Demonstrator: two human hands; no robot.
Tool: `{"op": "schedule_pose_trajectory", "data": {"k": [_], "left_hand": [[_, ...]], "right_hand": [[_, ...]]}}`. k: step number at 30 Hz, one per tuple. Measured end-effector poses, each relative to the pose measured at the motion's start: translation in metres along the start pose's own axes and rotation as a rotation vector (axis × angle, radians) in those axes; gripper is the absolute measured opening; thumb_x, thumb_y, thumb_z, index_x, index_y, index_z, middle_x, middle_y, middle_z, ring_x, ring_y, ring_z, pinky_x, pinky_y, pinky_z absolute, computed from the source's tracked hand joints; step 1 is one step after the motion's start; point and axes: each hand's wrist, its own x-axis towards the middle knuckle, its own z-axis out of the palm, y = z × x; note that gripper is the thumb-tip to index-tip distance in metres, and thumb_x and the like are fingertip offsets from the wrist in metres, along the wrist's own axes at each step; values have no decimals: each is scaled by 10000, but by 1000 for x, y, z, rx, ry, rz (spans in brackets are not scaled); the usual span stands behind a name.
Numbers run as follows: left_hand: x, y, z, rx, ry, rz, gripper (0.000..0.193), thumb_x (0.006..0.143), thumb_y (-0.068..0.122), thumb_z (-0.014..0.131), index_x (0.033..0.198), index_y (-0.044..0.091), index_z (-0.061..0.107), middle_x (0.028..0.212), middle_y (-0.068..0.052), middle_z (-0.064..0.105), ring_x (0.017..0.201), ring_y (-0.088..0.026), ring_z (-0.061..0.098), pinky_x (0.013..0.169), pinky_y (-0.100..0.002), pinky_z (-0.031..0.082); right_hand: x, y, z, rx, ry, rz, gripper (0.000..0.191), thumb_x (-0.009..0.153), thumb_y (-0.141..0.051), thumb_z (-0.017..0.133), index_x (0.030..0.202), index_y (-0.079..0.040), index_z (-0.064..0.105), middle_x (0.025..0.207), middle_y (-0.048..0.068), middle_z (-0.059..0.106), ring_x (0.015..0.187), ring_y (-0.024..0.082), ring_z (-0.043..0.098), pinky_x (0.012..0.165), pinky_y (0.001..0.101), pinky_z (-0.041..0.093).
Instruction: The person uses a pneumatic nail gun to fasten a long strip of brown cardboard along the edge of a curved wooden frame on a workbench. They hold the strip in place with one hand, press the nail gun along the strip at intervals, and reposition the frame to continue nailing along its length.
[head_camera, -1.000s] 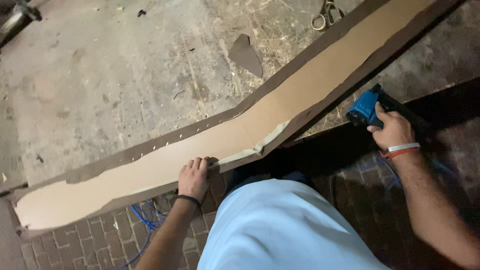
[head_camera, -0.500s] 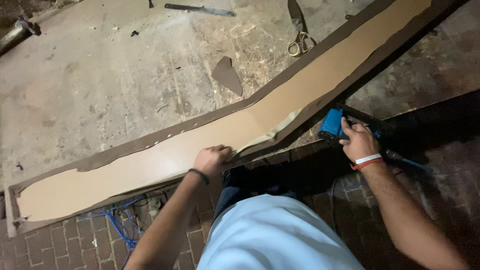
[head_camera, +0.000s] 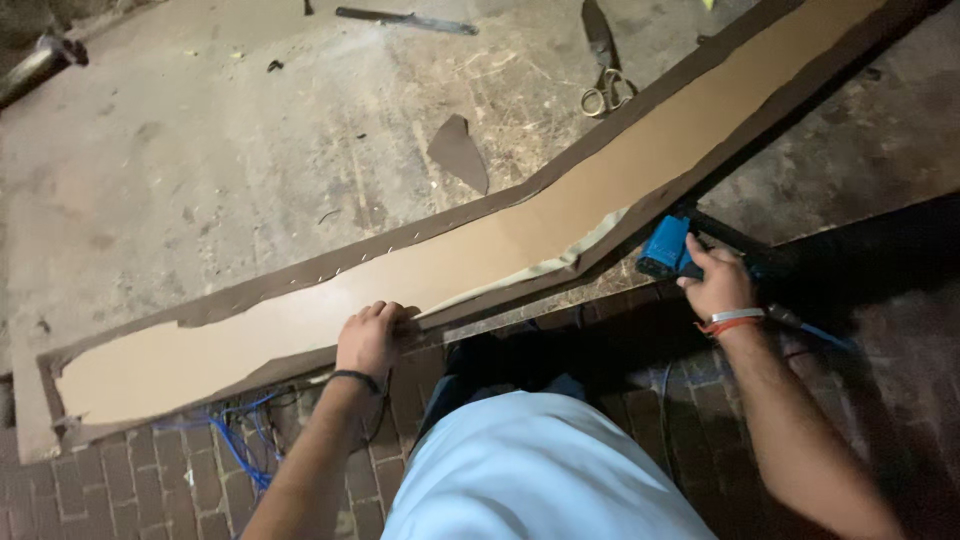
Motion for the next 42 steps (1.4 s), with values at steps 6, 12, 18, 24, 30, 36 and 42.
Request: {"op": "schedule_pose_trajectory", "data": {"k": [6,12,18,24,30,36,42], "left_hand": [[1,-21,4,22,-76,68,388,772,169,729,1158,161,703,1072,-99,704,1077,-323,663,917,-420,541],[9,-15,9,-203,-121,75,308,889,310,725,1151,152,685,1057,-113,745,1008,-323,696,851,-442,550],[29,-20,3,26,-356,301,366,949,474,598,1156,186,691,946,-139,749,873,-351,714,770,-477,557],[77,-36,-3,-144,-355,986,403,987,454,598,776,124,691,768,-135,689,713,-363,666,615,-468,519],[90,-25,-4,-410,-406,1203,396,934,346,674,627,101,631,560,-133,576,536,-342,601,507,-458,463],[82,-23,5,-788,-467,995,373,917,176,744,618,54,558,581,-134,531,523,-316,567,521,-426,436],[70,-19,17,-850,-244,746,338,848,118,769,596,32,563,606,-129,579,547,-304,596,526,-404,453]], "right_hand": [[4,-48,-18,85,125,166,699,810,-126,877,1470,-108,648,984,240,642,913,429,636,814,498,521],[35,-138,0,125,118,-139,646,816,-59,784,1447,-101,649,1089,204,688,982,406,648,860,476,526],[68,-222,43,-78,4,-129,641,802,-52,784,1416,-209,680,1170,164,671,1130,377,588,990,531,436],[16,-285,78,226,556,184,603,878,-25,721,1462,-137,622,1452,161,579,1337,335,555,1116,426,486],[-79,-404,176,1844,948,651,633,898,-403,648,1468,-151,533,1492,9,559,1364,205,531,1132,383,429],[-69,-388,214,2435,888,693,761,985,-681,514,1387,-38,578,1322,138,648,1202,338,584,1066,495,447],[-73,-411,169,2299,902,768,905,918,-746,439,1433,-8,529,1426,154,598,1317,340,536,1139,491,380]]}}
